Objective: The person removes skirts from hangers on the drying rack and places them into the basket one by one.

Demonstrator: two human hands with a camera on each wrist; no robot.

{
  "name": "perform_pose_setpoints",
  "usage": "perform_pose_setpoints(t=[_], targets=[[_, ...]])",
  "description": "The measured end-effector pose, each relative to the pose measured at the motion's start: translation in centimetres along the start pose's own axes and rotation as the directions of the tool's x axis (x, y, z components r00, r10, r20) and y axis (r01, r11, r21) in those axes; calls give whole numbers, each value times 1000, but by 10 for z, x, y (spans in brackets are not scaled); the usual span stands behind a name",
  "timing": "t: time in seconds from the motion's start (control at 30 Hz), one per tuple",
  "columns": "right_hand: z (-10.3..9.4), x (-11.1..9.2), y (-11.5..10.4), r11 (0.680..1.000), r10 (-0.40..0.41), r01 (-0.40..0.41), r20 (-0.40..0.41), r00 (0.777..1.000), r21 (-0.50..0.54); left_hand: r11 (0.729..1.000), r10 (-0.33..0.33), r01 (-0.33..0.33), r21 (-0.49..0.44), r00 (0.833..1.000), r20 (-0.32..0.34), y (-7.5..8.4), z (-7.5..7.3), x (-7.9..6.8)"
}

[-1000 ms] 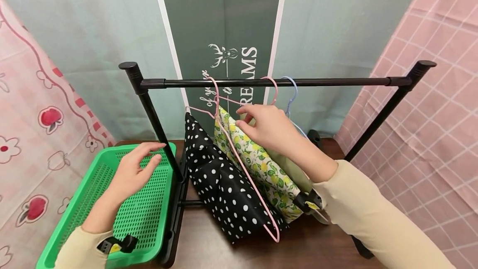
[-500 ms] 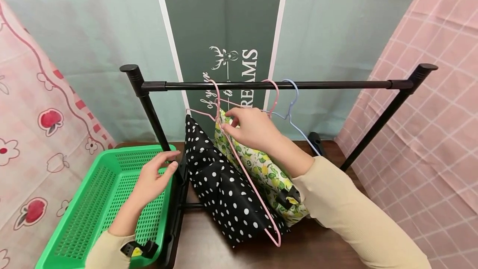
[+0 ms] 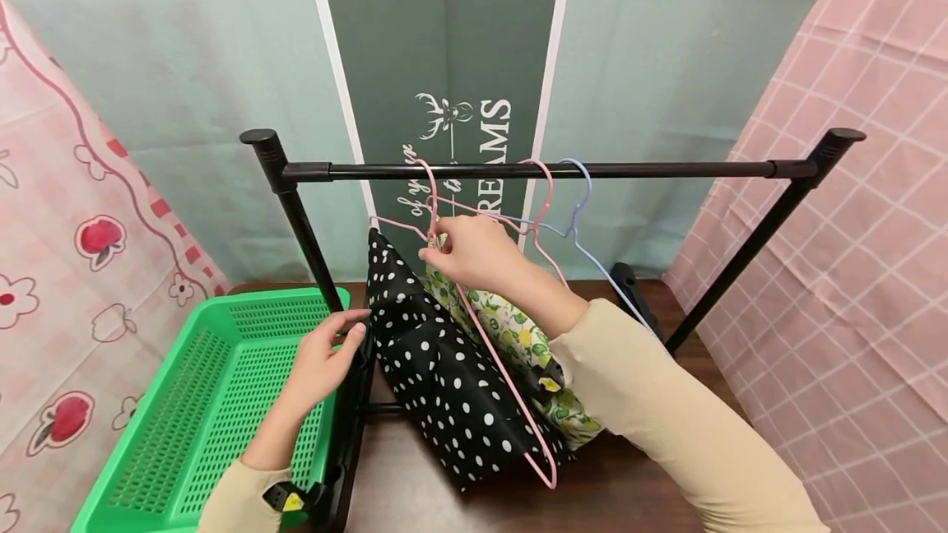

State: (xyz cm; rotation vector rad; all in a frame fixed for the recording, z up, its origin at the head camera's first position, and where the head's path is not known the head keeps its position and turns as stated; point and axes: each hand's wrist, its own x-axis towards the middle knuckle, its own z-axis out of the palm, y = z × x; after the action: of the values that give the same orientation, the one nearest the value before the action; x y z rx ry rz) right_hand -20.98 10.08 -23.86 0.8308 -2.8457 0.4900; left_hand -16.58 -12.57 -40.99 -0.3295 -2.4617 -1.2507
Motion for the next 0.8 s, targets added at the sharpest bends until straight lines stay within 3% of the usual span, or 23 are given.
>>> perform_pose_setpoints(t=[0.43, 0.67, 0.8], targets=[[3, 13, -11, 997, 75, -75, 7, 997, 7, 997, -49, 47, -60, 998, -32, -5, 19, -4], [3, 16, -13, 997, 73, -73, -39, 997, 2, 988, -150, 148, -50, 988, -32, -4, 19, -7], [4, 16, -14, 996, 91, -91, -51, 995, -9, 984, -176, 175, -39, 984, -18, -5, 19, -8]])
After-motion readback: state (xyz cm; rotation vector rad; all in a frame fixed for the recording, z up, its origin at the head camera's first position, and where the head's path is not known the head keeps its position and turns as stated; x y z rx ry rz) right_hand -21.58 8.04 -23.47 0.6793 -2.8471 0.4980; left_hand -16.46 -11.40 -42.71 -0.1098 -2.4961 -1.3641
